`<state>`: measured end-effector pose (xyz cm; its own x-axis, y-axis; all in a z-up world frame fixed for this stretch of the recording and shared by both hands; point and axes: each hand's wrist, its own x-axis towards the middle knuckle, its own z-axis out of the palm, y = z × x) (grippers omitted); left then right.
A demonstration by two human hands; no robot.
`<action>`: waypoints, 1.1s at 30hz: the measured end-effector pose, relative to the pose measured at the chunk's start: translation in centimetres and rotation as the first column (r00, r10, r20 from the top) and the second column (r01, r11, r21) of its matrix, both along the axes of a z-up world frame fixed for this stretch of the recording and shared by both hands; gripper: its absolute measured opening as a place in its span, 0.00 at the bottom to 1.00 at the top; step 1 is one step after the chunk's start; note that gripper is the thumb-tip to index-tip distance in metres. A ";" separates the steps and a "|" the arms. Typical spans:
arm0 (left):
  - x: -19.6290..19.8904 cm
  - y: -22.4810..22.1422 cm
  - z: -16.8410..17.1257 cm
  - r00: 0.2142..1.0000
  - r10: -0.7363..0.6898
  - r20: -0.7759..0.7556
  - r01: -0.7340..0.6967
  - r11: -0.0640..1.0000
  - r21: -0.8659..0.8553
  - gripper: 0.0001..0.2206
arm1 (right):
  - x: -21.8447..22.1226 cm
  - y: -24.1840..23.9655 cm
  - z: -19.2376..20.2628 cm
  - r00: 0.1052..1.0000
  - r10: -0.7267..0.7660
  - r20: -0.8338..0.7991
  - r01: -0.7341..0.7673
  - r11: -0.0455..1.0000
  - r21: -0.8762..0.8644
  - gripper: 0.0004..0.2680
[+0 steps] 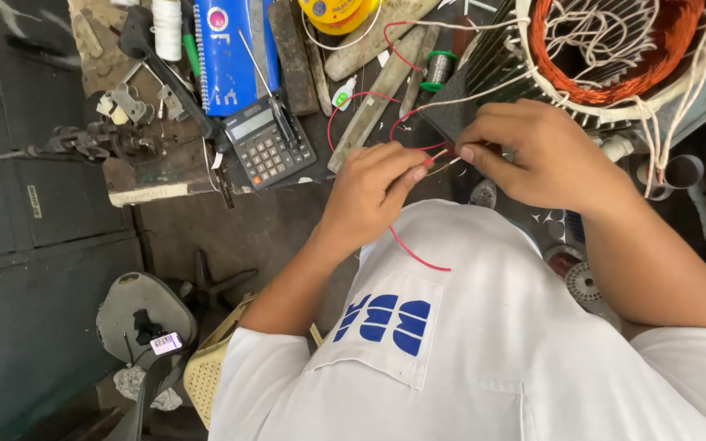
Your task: Stripping and connecting electrical wires to a motor stator on a workbench.
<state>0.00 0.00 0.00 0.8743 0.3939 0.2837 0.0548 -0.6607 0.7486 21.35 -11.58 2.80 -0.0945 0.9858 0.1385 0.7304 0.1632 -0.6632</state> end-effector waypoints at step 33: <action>-0.4 -1.3 1.3 0.990 0.135 -0.031 -0.111 0.906 0.408 0.03 | -0.6 -0.9 -1.9 0.995 -0.035 0.096 -0.004 0.924 0.383 0.02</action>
